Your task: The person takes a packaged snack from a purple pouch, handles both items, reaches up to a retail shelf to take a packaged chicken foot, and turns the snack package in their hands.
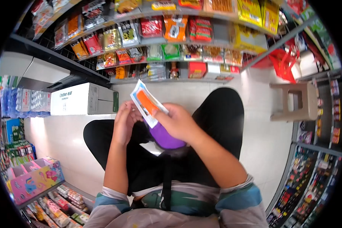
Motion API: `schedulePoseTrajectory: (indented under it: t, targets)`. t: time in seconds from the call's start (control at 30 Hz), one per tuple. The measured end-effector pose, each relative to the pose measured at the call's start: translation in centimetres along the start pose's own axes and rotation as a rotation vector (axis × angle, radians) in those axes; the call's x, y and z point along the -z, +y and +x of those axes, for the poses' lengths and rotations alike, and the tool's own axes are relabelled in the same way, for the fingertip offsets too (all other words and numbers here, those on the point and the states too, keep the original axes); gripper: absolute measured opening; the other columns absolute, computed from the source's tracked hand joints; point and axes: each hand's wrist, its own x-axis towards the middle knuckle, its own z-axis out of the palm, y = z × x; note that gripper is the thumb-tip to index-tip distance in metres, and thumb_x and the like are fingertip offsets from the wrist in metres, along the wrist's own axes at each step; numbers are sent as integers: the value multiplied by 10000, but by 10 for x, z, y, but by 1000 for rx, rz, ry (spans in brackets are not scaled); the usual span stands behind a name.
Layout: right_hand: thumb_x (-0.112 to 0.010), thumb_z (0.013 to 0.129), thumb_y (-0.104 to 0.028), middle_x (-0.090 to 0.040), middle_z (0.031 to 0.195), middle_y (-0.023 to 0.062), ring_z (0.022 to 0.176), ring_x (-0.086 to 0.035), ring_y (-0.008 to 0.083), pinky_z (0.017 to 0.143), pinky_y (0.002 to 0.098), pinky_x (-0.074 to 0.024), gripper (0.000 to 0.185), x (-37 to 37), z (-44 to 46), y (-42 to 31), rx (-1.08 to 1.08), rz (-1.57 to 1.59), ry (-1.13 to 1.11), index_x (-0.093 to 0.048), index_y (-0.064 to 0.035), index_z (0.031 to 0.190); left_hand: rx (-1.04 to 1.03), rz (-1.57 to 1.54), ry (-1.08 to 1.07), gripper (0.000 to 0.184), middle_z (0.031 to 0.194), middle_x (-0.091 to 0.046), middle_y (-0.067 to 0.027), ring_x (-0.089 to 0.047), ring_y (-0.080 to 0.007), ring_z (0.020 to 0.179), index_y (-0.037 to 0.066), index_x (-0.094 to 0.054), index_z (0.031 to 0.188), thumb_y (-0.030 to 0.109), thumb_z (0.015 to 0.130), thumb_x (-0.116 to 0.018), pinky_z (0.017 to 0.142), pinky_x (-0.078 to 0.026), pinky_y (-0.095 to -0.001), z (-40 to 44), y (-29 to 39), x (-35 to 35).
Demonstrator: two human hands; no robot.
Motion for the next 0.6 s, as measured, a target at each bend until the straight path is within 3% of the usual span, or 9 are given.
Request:
schedulePoseTrajectory:
  t: [0.03,0.1,0.17,0.27,0.3,0.6]
  targets:
    - [-582,991,-254,-668,833,23,720,-603,66,639,238,-487,276,-1,-1,-1,8,-11,14,-664,3,1051,29,11,-37,357,937,-644,-61,-608,-139,832,51,-568,1046,373,1042,-416,716,-448,-257,-1,0,0]
    - [-595,988,-196,-687,876,29,738,-613,61,663,221,-497,237,-2,-1,-3,-18,25,45,-667,21,1054,97,-35,-110,355,915,-625,-24,-578,-114,798,71,-573,1035,396,1037,-432,696,-424,-238,-4,0,0]
    - [-583,994,-227,-677,881,28,763,-610,70,680,231,-491,260,-3,0,0,-6,24,38,-660,12,1062,156,-46,-145,361,905,-606,19,-546,-72,784,79,-590,1064,417,1024,-471,686,-392,-209,-7,-2,-4]
    - [-575,998,-248,-668,896,22,786,-604,78,702,235,-483,273,-5,2,1,0,-35,34,-656,2,1072,246,-15,-169,332,1050,-656,5,-593,-59,938,50,-622,1206,293,981,-605,817,-465,-220,-11,20,-18]
    - [-581,991,-217,-677,900,29,780,-610,79,709,232,-489,246,-8,2,0,-7,8,61,-662,7,1054,218,-108,-188,322,1121,-668,-31,-612,-91,1021,33,-625,1212,247,971,-624,899,-481,-246,-7,16,-19]
    - [-574,985,-191,-681,961,40,831,-628,96,751,241,-498,229,-10,12,4,59,138,54,-648,0,1087,126,-30,-249,301,1092,-670,-39,-631,-102,982,36,-620,1198,242,980,-604,877,-504,-262,14,37,-25]
